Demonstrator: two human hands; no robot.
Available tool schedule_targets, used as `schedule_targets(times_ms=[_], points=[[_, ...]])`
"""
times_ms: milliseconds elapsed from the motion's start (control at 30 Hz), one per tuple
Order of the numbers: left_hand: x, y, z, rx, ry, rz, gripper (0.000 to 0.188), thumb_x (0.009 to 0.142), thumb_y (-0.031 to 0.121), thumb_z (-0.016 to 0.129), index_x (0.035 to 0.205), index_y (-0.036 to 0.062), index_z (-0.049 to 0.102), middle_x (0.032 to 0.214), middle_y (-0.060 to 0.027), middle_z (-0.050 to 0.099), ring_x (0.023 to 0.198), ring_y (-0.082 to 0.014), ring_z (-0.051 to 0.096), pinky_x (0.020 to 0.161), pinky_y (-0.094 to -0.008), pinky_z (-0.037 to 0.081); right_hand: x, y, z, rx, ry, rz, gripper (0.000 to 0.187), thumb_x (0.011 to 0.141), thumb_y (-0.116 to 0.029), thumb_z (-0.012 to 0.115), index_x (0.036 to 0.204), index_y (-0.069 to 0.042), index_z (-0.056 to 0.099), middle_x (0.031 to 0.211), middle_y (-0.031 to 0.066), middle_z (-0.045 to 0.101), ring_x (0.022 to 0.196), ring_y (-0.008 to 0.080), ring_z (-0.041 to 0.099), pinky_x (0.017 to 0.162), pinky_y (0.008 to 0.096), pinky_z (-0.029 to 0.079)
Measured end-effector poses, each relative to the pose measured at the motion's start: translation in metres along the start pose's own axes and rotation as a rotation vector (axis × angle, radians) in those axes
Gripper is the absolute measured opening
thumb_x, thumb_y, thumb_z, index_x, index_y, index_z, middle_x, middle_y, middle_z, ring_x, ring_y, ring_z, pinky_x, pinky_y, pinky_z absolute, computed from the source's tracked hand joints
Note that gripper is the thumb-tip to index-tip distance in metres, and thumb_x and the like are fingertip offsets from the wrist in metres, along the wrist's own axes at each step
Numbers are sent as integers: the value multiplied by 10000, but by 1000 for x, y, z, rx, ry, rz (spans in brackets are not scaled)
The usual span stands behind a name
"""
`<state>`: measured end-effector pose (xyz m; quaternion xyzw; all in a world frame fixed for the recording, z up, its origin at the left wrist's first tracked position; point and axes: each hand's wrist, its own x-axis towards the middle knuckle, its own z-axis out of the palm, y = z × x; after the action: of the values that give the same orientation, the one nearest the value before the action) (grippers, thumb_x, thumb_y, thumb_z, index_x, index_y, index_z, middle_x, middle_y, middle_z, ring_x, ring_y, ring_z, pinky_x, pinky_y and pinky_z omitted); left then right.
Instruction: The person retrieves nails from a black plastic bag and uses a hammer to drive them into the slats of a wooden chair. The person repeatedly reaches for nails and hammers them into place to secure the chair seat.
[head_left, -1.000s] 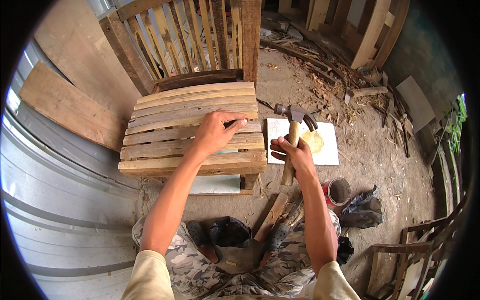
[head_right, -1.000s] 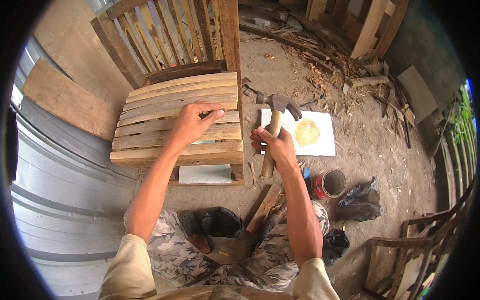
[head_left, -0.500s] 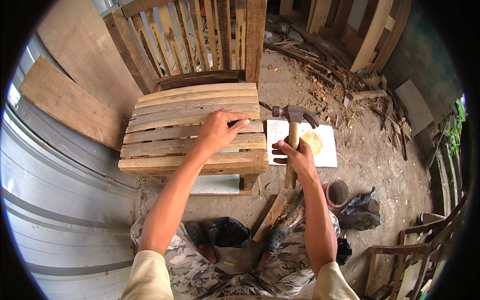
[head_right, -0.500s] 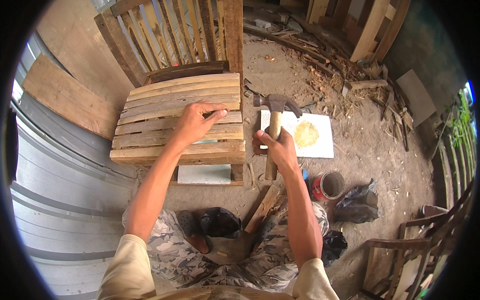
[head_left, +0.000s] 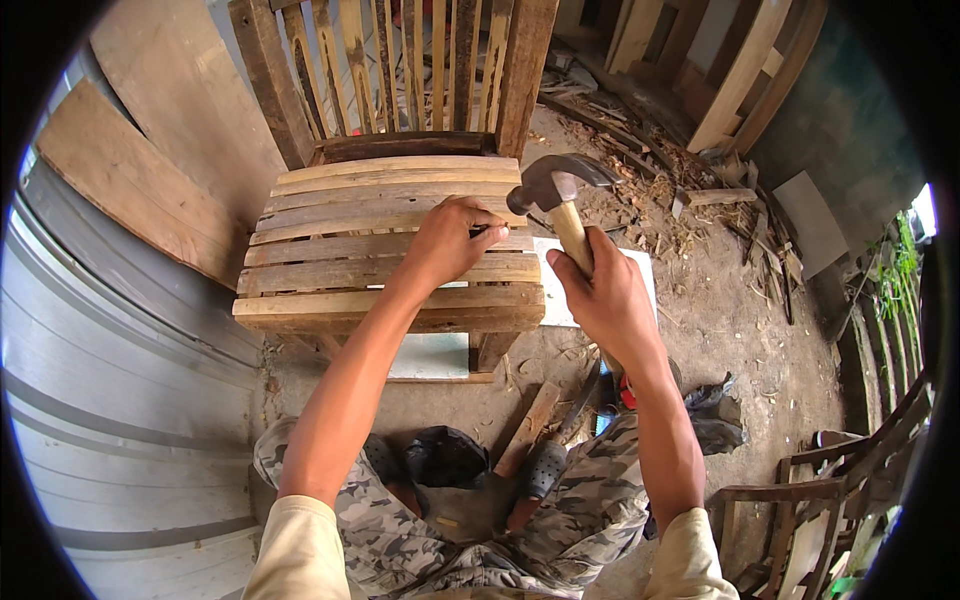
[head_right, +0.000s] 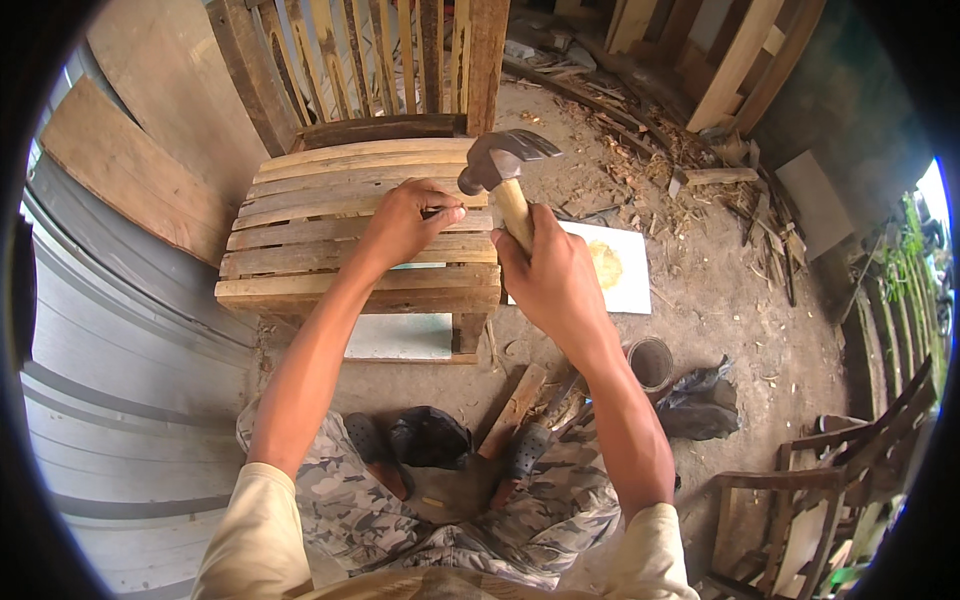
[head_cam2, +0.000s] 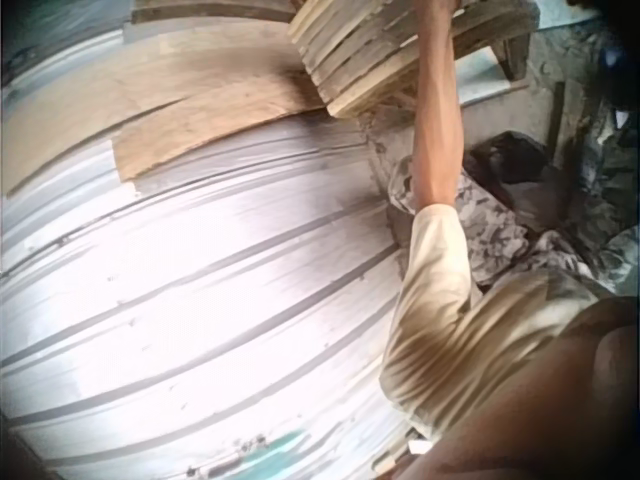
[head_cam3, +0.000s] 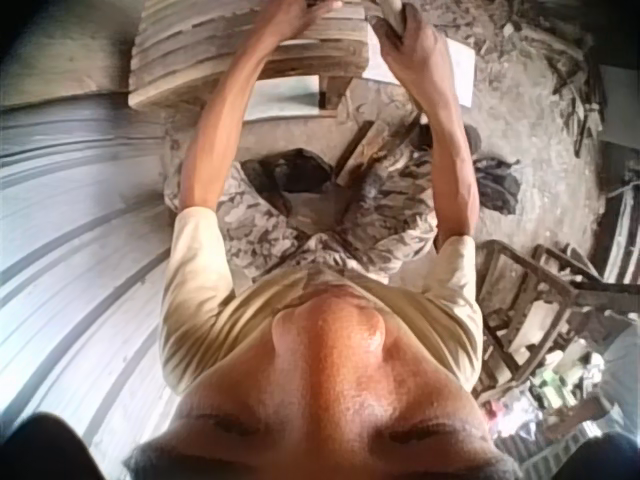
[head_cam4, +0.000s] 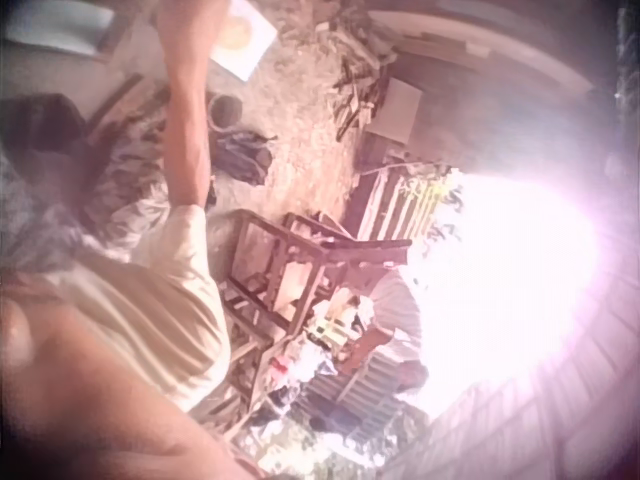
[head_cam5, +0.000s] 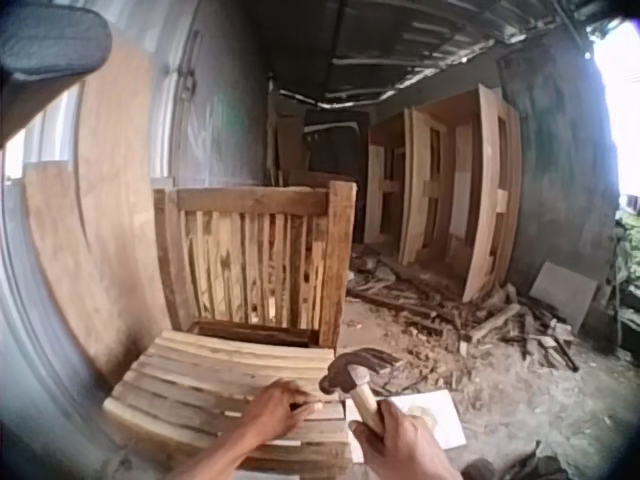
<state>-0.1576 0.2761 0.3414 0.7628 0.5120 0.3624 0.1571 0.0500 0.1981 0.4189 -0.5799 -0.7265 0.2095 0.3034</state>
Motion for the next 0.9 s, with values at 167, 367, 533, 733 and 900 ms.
schedule_targets(times_ms=[167,367,533,733,900], points=[[3,4,0,22,1,-1,289,839,311,743,975,56,760,1017,-128,696,1034,-294,620,908,-386,480,8,1,1,-168,-64,-36,290,930,-215,598,983,64,541,773,300,641,778,473,640,714,519,486],[1,-6,3,-17,17,65,245,830,275,748,958,67,768,1002,-134,686,1031,-303,603,929,-397,468,5,-15,-1,-200,-3,-30,308,932,-224,593,1007,70,541,785,296,645,778,468,643,725,516,491],[2,-5,6,22,13,64,263,840,311,731,957,78,770,1018,-101,689,1034,-292,604,924,-382,469,7,-4,2,-263,-75,-33,392,946,-326,597,1066,46,566,845,274,658,822,433,656,743,497,489],[2,-5,4,-28,-13,55,233,827,268,743,942,67,768,1024,-145,678,1031,-315,598,944,-402,458,8,-11,5,-264,-35,-21,373,946,-315,593,1055,39,554,868,277,657,836,437,654,750,507,486],[1,-8,3,-21,6,71,233,825,266,745,956,75,771,1026,-132,679,1029,-320,596,932,-400,462,5,-21,1,-251,-54,18,374,948,-313,589,1054,42,543,863,292,650,846,446,653,750,512,486]])
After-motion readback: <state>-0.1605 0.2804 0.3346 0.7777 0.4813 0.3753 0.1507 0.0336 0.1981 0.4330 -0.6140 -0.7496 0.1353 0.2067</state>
